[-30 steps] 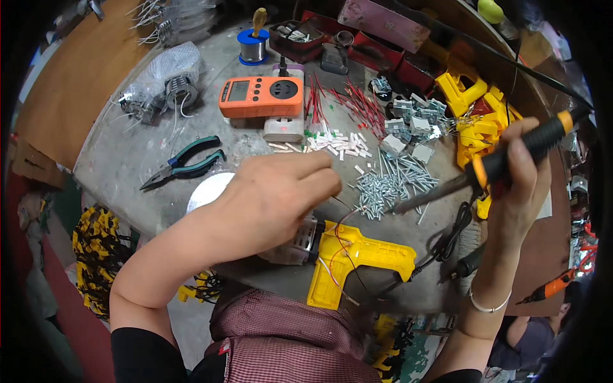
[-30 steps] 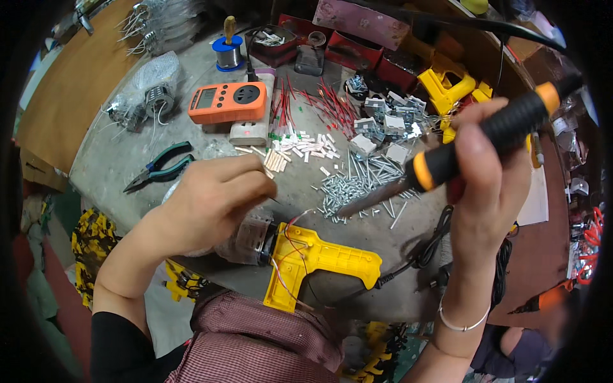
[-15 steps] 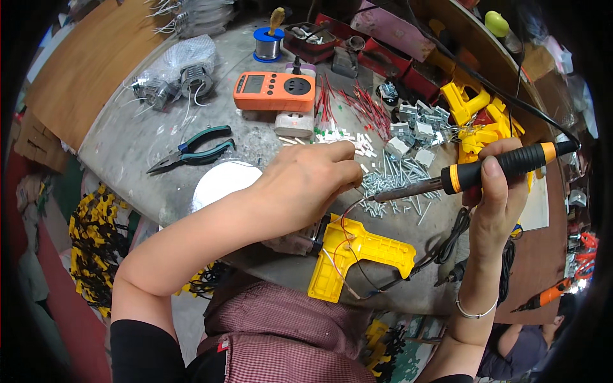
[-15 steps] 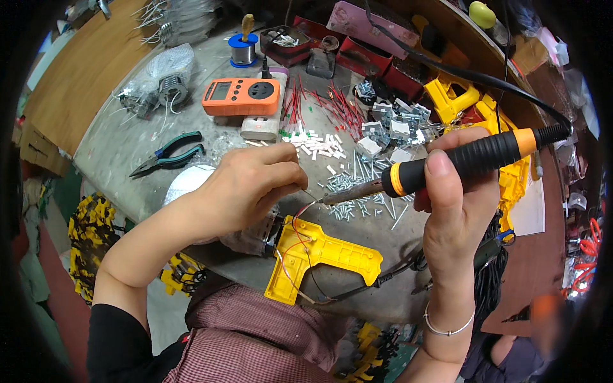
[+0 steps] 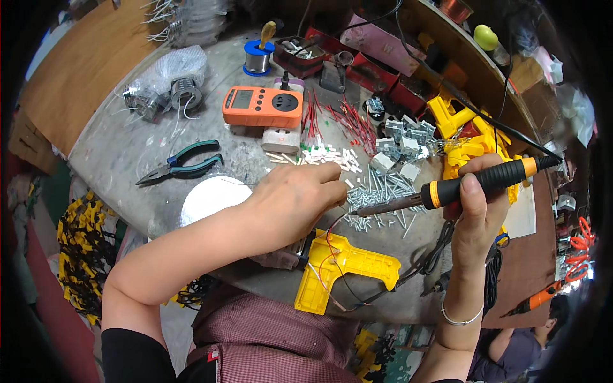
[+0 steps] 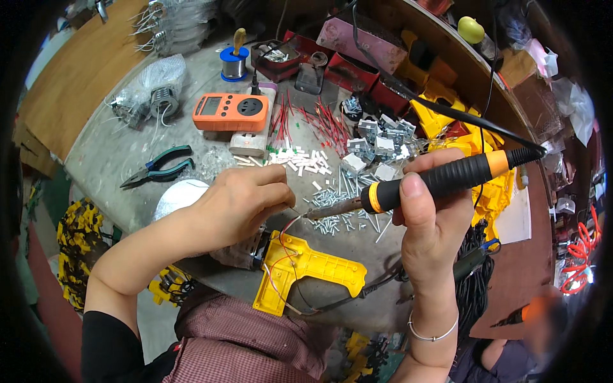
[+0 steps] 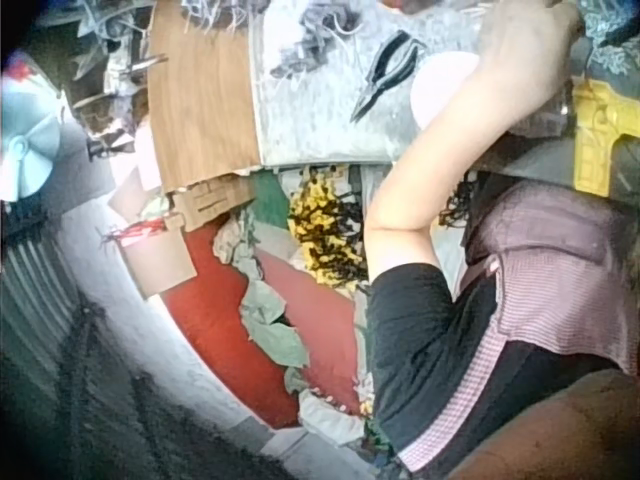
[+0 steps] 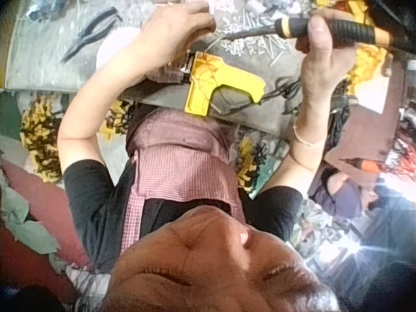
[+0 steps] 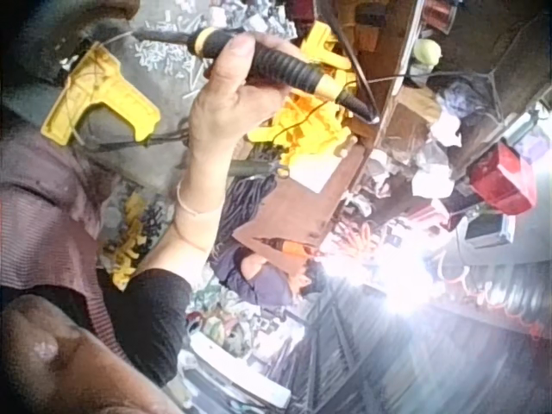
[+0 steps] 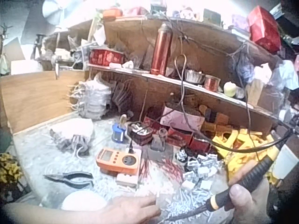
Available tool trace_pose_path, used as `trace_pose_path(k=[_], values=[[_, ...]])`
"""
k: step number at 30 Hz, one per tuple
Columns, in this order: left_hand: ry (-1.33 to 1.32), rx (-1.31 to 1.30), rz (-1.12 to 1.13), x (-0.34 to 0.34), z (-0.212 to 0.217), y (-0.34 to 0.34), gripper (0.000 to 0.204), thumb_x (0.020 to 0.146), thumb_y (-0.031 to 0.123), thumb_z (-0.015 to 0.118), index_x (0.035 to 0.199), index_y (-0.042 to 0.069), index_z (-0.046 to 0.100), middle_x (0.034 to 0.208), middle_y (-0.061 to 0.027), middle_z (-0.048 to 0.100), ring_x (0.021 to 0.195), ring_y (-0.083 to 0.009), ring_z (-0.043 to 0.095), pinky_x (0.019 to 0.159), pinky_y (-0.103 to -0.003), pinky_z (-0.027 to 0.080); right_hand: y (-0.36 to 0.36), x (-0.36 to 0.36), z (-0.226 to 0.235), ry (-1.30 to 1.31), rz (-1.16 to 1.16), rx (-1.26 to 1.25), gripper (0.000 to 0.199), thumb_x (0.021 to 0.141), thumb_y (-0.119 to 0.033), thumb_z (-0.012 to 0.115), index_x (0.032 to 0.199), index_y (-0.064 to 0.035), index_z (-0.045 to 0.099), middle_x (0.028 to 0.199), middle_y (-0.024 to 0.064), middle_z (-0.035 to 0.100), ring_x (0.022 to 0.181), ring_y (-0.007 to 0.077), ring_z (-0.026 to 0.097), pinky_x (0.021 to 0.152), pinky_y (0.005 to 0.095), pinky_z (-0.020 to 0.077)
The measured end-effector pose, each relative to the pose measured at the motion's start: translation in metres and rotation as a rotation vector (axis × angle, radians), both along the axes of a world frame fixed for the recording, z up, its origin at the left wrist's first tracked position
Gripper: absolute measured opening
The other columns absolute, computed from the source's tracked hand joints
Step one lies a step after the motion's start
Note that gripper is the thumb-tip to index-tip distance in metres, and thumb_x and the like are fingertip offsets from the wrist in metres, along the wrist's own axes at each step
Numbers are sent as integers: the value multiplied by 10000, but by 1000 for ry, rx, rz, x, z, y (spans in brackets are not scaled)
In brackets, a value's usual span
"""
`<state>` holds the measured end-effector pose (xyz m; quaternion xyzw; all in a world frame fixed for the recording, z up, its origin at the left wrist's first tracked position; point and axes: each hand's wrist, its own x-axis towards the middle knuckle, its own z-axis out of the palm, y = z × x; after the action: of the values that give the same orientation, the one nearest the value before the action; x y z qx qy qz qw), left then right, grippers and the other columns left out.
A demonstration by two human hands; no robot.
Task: Soldering internal wires and assembling the plastic housing of a yellow handheld electronic tool using an electric screwdriver.
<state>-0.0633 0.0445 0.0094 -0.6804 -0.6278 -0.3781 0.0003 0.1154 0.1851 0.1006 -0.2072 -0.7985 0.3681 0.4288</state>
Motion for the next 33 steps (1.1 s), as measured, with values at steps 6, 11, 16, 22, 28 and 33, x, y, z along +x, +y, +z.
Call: trace_pose_path(k=[6,11,16,22,28,33], values=[[-15,14,-9,0,2,-2,146,783,14,686,906,48,614,860,-114,549,754,-332,605,637,-416,486,6,8,3,14,112,-79,293,902,-291,645,1006,-43,526,799,21,527,588,58,482,494,194,394],[10,-20,23,4,16,-15,195,754,-45,676,924,42,633,875,-110,555,767,-315,612,630,-395,488,9,14,5,40,89,-78,276,906,-285,641,988,-45,533,770,15,525,562,61,478,489,197,392],[-43,42,54,18,37,-47,316,686,-125,672,957,39,679,876,-99,617,753,-282,635,626,-356,495,2,36,22,68,-80,-33,317,869,-334,651,968,-47,557,735,11,518,539,55,474,467,197,373],[-119,115,-30,42,35,-59,236,710,-56,719,927,23,668,777,-101,641,690,-272,615,602,-354,472,-34,63,46,70,-229,22,403,761,-378,642,905,-20,527,660,-14,433,469,41,399,437,176,295],[-231,148,-138,58,26,-48,185,752,-18,739,910,27,653,767,-96,637,675,-279,594,622,-360,468,-45,77,46,-99,-155,-15,433,762,-423,657,907,-30,549,653,-8,461,458,38,396,418,176,279],[-278,153,-176,65,21,-42,182,753,-13,748,906,24,656,775,-96,645,705,-279,613,651,-356,490,-55,71,41,-92,-225,-29,432,770,-433,662,902,-35,560,671,-12,465,463,34,388,425,170,279]])
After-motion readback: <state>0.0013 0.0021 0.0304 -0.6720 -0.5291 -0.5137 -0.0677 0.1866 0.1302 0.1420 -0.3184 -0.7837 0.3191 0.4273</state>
